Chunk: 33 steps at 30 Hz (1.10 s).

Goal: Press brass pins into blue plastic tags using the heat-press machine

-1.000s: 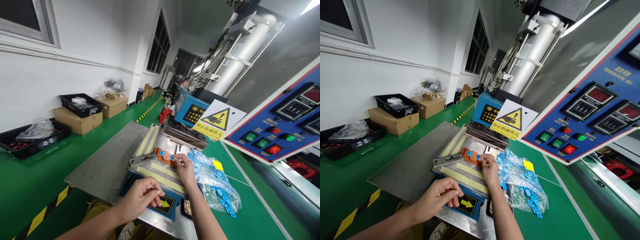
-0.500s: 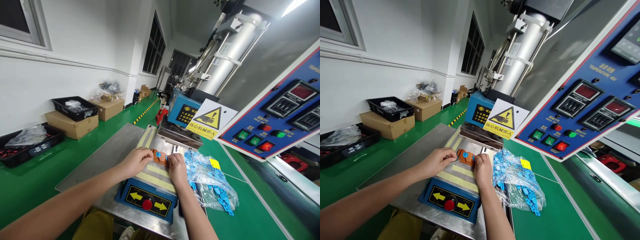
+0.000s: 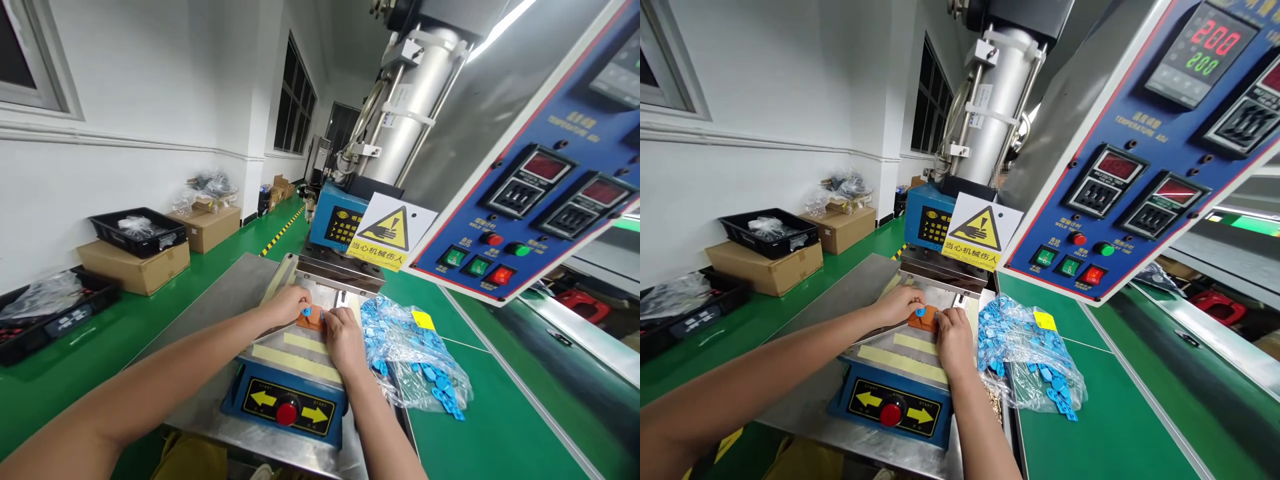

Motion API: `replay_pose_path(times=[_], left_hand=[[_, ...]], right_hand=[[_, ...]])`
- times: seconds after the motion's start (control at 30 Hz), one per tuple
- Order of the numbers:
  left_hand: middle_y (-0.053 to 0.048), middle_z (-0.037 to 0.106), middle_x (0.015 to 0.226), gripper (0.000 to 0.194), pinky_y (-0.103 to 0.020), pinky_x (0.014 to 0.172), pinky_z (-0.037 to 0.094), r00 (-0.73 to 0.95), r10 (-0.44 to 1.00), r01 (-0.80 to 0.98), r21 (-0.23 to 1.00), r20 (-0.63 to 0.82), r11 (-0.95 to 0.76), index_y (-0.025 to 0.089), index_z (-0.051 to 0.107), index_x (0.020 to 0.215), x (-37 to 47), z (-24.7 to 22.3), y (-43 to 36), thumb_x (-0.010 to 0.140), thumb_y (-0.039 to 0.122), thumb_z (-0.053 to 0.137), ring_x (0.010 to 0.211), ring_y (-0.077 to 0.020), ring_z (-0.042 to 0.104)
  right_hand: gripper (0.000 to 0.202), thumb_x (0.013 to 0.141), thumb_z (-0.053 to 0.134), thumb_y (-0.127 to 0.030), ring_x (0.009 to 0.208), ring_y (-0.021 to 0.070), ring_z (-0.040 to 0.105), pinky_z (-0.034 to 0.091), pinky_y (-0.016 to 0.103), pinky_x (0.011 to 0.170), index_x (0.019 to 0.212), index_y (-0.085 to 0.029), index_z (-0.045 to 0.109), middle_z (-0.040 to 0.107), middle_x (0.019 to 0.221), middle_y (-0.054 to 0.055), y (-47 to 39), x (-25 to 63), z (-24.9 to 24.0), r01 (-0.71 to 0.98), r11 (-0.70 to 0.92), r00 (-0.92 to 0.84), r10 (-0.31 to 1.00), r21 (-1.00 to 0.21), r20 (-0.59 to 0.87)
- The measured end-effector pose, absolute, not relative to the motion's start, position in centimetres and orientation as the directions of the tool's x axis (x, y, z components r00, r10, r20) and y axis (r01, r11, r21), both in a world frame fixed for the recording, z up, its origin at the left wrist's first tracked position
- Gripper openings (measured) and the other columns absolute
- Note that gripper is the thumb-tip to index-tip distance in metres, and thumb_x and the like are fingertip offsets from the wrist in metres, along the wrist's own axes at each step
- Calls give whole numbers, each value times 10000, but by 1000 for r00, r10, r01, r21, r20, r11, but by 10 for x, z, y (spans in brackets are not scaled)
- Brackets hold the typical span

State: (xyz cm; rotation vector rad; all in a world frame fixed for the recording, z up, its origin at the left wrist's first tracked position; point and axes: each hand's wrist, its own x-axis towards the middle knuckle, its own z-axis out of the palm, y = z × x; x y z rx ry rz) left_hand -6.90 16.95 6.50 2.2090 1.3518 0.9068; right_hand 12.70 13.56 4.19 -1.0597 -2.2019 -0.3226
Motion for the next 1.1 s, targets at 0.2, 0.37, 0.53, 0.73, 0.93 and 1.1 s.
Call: replay_pose_path(times=[0.2,0.37,0.53,0.73,0.93,1.1], left_hand=[[-72,655,823,229,-303,737,389,362,874,708,514,324,-484,185,699,741,-66,66,169,808,98,498,806,-209,552],[-81,658,863,242,-317,784,400,397,854,731,448,336,-515,178,716,785,-65,64,169,826,108,488,859,-218,563],[-83,681,897,253,-328,822,407,383,858,703,495,341,-510,179,740,851,-70,63,167,853,136,491,876,-219,573],[-73,674,882,155,-294,748,433,345,887,627,628,307,-461,172,739,910,-76,62,167,776,197,666,783,-194,586],[-59,642,807,75,-285,675,405,320,909,703,576,268,-417,172,724,780,-69,66,166,757,136,663,708,-172,546],[-43,636,776,38,-270,658,402,311,920,688,612,238,-391,163,699,758,-68,62,171,744,136,677,687,-160,556]], right_hand=[[289,918,444,-118,855,235,520,490,365,722,1002,-184,712,648,865,100,135,126,41,757,648,-435,597,-85,674],[279,926,436,-134,850,233,520,488,359,722,978,-175,707,644,860,99,133,127,41,764,636,-418,613,-104,670],[288,897,456,-102,870,237,526,493,361,733,1047,-173,691,651,889,96,131,128,43,761,636,-410,620,-123,669],[299,887,464,-99,870,232,536,498,356,747,1068,-185,686,648,885,90,130,128,43,760,636,-406,621,-129,671],[290,893,455,-108,891,242,525,495,361,775,1070,-150,680,650,906,101,129,129,42,749,638,-384,637,-178,668],[279,888,464,-111,900,249,534,497,371,778,1050,-161,685,655,909,102,130,128,40,744,640,-377,640,-193,669]])
